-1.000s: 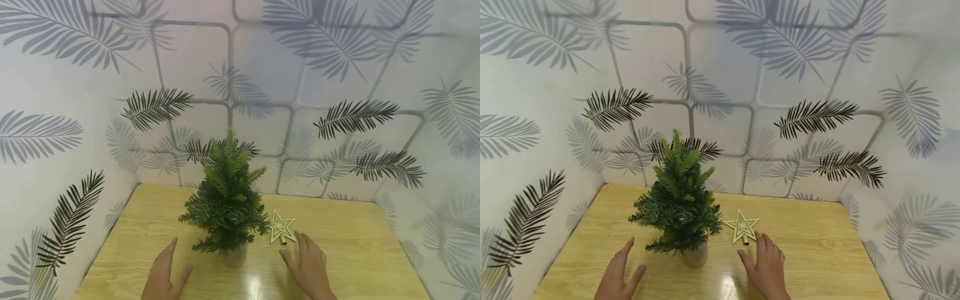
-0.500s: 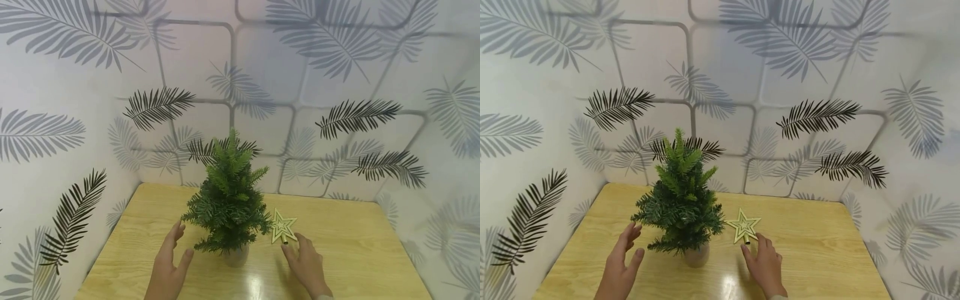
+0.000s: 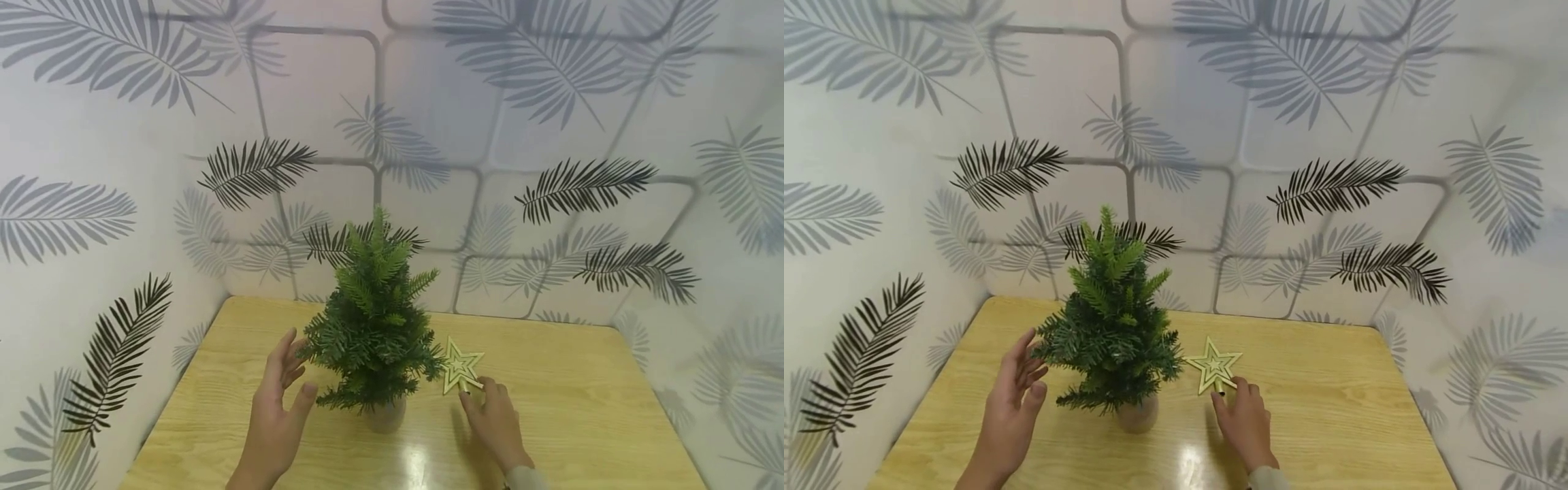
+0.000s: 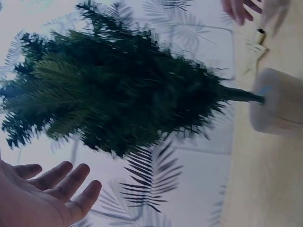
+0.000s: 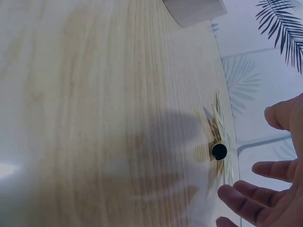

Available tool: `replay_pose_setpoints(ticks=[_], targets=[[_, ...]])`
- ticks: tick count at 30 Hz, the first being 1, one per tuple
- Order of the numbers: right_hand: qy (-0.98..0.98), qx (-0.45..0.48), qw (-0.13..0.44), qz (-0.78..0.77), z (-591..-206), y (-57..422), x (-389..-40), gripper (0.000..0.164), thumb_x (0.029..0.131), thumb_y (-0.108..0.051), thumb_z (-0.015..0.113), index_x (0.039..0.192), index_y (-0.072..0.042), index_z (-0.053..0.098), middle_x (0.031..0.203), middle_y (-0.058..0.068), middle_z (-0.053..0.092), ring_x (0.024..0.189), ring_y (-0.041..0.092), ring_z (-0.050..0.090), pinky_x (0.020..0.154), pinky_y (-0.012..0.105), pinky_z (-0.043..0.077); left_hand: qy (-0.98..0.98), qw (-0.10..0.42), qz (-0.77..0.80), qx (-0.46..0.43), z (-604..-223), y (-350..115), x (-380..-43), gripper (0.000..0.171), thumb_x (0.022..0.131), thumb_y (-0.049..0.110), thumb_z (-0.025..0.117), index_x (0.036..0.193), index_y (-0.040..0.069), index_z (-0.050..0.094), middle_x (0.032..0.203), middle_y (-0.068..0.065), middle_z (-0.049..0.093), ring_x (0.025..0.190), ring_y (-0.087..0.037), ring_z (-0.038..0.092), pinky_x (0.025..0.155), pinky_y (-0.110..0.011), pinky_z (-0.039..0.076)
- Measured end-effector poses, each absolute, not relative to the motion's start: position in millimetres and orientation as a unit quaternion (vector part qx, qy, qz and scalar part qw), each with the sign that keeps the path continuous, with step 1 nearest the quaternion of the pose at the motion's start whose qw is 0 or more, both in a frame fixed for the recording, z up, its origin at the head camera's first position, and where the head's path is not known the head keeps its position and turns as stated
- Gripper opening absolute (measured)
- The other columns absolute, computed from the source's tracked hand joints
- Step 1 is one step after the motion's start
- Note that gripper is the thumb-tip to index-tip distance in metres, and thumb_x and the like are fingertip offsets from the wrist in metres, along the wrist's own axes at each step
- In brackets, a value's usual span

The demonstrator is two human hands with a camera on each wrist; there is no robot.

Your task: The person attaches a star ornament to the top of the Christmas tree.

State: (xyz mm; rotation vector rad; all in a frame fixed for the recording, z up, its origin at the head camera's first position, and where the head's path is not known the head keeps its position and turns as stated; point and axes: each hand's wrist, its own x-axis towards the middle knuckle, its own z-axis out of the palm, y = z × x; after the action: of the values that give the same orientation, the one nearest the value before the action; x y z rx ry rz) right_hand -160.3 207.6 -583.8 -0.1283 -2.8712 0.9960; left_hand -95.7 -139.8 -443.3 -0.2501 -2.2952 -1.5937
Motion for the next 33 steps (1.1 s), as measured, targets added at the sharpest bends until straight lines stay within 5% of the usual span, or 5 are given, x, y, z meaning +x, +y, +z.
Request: replay_pose_setpoints(ticks=[7, 15, 33], targets=[[-0.940, -0.039, 0.043, 0.335, -583, 205, -173, 0.054, 0.102, -0.033, 0.067, 0.138, 0.006, 0.054, 0.127, 0.029, 0.059, 0.112, 0.044, 0.062, 0.091, 0.071, 0.043, -0.800, 0.162, -0.573, -0.072, -421, -137, -100, 0.070, 0.104, 0.017, 0.064, 0.163, 0.025, 0.027, 0.159, -0.002, 0.042, 0.140, -0.022, 0.047, 0.110, -0.027, 0.042], [-0.951, -0.050, 0.030, 0.303, -589, 211, -184, 0.060, 0.101, -0.036, 0.068, 0.139, 0.007, 0.051, 0.134, 0.038, 0.047, 0.115, 0.051, 0.057, 0.091, 0.074, 0.042, -0.779, 0.193, -0.589, -0.094, -403, -128, -104, 0.070, 0.102, 0.017, 0.066, 0.162, 0.023, 0.030, 0.160, 0.005, 0.040, 0.144, -0.026, 0.041, 0.113, -0.057, 0.034], [-0.952, -0.068, -0.001, 0.299, -590, 214, -201, 0.065, 0.098, -0.042, 0.070, 0.135, 0.009, 0.051, 0.130, 0.033, 0.051, 0.116, 0.048, 0.055, 0.094, 0.076, 0.036, -0.782, 0.258, -0.540, -0.173, -371, -114, -131, 0.070, 0.102, 0.030, 0.066, 0.162, 0.016, 0.033, 0.159, -0.002, 0.043, 0.144, -0.023, 0.041, 0.114, -0.051, 0.036]])
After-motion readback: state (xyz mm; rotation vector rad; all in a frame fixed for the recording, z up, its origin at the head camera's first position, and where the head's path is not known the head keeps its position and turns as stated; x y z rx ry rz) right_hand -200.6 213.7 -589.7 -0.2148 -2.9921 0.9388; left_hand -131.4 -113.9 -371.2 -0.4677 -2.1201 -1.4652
